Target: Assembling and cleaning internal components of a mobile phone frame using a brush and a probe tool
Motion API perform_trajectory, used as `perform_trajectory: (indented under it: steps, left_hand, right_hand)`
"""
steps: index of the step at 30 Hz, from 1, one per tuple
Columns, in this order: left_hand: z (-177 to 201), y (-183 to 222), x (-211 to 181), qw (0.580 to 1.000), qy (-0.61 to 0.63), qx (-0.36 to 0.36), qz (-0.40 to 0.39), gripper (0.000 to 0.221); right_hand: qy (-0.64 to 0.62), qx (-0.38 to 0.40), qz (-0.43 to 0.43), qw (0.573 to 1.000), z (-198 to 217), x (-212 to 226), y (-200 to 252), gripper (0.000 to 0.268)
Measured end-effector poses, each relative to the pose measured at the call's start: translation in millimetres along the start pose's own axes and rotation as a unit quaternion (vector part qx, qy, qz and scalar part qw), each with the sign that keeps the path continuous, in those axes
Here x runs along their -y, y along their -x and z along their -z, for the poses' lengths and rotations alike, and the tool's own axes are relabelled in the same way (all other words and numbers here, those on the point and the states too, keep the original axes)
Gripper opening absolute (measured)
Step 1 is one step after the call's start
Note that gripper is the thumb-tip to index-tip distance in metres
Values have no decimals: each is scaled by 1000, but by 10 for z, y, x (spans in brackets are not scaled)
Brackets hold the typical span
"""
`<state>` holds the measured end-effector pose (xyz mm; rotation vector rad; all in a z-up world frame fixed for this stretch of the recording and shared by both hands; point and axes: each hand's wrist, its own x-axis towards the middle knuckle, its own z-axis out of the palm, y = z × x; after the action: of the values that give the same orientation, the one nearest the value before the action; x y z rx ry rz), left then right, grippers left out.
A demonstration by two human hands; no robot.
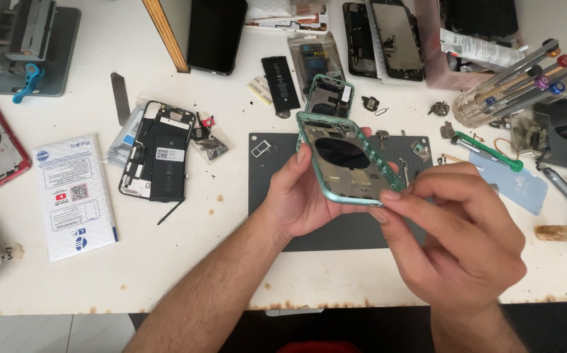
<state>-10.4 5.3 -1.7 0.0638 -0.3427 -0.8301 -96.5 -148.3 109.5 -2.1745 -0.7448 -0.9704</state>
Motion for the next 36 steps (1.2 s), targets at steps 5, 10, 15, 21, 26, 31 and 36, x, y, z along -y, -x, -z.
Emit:
perform_trajectory:
  steps: [5,10,15,21,26,31,36]
  left_hand:
    - [52,-64,-43,992,-112,-4,-65,74]
    - [63,-98,-121,974,-204,-32,-93,75]
    - [219,-105,-169,972,-233,-10,-34,85]
    - [183,-110,-152,958,-284,-40,-23,82]
    - [55,-105,-101,929,-366,-48,-17,61]
    - [2,-117,25,910,-410,-60,-2,59]
    - [165,-163,94,925,-347,-140,-64,61]
  right_hand:
    - [-70,54,-147,985,93,-130,43,34]
    - [-166,128,-271,939,133,-257,-13,59]
    - [-191,188,-415,870,161,-378,0,73]
    - [-325,171,-432,824,202,-554,292,70]
    - [-303,175,-485,802,181,-581,515,77]
    - [-277,119,-493,816,80,-631,820,68]
    - [-233,79,-424,872,82,-568,840,66]
